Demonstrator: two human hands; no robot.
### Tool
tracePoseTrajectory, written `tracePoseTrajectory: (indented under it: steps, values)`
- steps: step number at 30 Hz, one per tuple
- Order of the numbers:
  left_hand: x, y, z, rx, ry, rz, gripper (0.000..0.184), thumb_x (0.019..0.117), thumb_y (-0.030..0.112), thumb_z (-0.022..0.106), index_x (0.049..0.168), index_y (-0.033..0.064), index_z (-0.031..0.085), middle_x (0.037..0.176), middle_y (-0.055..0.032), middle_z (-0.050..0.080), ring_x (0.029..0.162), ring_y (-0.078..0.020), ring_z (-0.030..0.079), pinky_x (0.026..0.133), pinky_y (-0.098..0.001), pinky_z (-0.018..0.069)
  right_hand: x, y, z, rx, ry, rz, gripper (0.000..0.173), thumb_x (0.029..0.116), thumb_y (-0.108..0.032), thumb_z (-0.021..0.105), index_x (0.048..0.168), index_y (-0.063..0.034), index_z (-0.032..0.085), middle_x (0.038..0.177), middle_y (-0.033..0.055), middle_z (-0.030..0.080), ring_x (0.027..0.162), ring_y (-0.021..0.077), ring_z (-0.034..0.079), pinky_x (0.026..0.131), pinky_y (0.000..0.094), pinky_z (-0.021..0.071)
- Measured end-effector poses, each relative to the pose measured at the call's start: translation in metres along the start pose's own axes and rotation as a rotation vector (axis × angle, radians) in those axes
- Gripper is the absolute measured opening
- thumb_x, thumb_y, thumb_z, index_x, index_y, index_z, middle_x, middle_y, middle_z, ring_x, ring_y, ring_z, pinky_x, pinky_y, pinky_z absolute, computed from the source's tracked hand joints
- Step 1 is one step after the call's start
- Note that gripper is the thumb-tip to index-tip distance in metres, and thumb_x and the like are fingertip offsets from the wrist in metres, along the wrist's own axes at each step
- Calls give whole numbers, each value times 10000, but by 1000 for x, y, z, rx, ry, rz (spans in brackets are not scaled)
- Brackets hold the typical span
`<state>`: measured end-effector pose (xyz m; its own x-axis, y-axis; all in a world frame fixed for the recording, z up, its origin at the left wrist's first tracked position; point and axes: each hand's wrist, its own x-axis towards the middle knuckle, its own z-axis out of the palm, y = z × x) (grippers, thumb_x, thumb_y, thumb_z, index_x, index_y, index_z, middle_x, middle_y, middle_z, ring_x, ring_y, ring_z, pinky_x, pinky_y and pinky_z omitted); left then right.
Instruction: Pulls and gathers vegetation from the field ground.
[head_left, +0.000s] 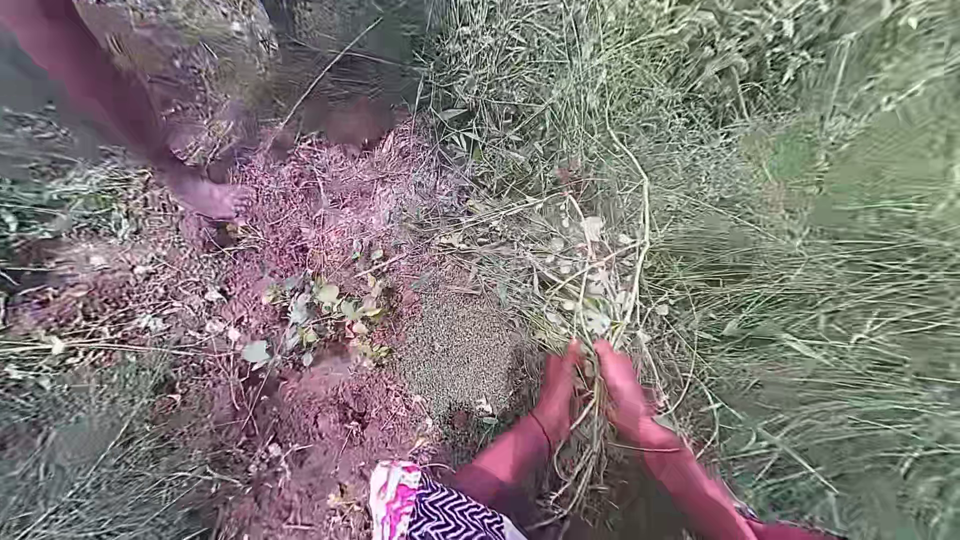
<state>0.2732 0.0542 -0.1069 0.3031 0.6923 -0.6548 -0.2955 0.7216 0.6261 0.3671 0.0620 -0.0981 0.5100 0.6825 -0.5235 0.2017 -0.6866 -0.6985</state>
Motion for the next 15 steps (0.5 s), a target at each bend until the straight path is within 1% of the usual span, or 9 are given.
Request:
tracePoseTrajectory:
  steps: [1, 2, 3, 4, 7, 10, 12, 13, 15]
  values:
    - [10, 2, 0, -54, 18, -2, 601, 1097, 379, 377, 1519, -44, 307, 1530, -254, 381, 1398, -309, 403, 1143, -474, 346, 0, 1, 1, -20, -3, -11, 372, 1109, -245, 415, 1183, 89, 562, 1062, 182, 580, 953, 200, 558, 859, 399, 462]
    - [17, 6, 2, -87, 52, -4, 562, 1099, 385, 373, 1455, -49, 402, 1447, -241, 468, 1309, -289, 481, 1085, -454, 403, -2, -1, 2, -50, -13, -19, 379, 1115, -236, 411, 1189, 103, 562, 1066, 195, 584, 958, 208, 560, 870, 398, 458]
    - [22, 10, 5, -97, 77, -12, 541, 1101, 379, 367, 1412, -57, 448, 1390, -237, 510, 1248, -281, 517, 1045, -441, 427, -5, -4, 1, -75, -28, -23, 394, 1117, -223, 413, 1203, 133, 560, 1102, 240, 591, 994, 248, 561, 903, 428, 445]
    - [24, 14, 8, -94, 90, -29, 534, 1105, 363, 362, 1427, -57, 433, 1402, -243, 506, 1257, -289, 518, 1052, -442, 428, -6, -5, -1, -98, -46, -26, 406, 1117, -221, 415, 1216, 145, 557, 1131, 266, 593, 1025, 277, 564, 929, 450, 440]
    - [24, 18, 15, -77, 164, -36, 510, 1119, 289, 332, 1496, -55, 335, 1471, -268, 435, 1320, -326, 467, 1086, -463, 392, -4, -3, -1, -112, -74, -33, 398, 1106, -224, 439, 1193, 139, 577, 1111, 272, 602, 1027, 309, 574, 928, 484, 438]
    - [22, 11, 16, -54, 210, 66, 517, 1125, 259, 292, 1505, -92, 285, 1508, -313, 374, 1376, -365, 413, 1130, -484, 346, -1, -2, -1, -39, -85, -93, 344, 1093, -203, 454, 1120, 113, 588, 1007, 200, 586, 921, 233, 547, 849, 427, 440]
    - [19, 8, 16, -38, 214, 109, 508, 1130, 259, 251, 1479, -104, 322, 1472, -318, 410, 1344, -361, 444, 1115, -482, 364, -3, -6, -3, -14, -82, -86, 350, 1096, -203, 452, 1136, 120, 580, 1001, 193, 577, 901, 223, 534, 841, 417, 432]
    - [18, 9, 18, -55, 222, 130, 495, 1132, 264, 240, 1436, -99, 384, 1398, -299, 474, 1261, -333, 498, 1064, -461, 406, -4, -10, -5, -16, -77, -82, 353, 1100, -212, 444, 1144, 114, 571, 990, 185, 562, 888, 222, 523, 831, 415, 427]
    - [9, 15, 23, -166, 243, 168, 454, 1130, 271, 239, 1300, -67, 491, 1134, -203, 558, 996, -241, 556, 891, -388, 473, -6, -12, -10, 38, -54, -114, 331, 1102, -194, 436, 1181, 103, 558, 1007, 173, 558, 893, 196, 523, 826, 379, 437]
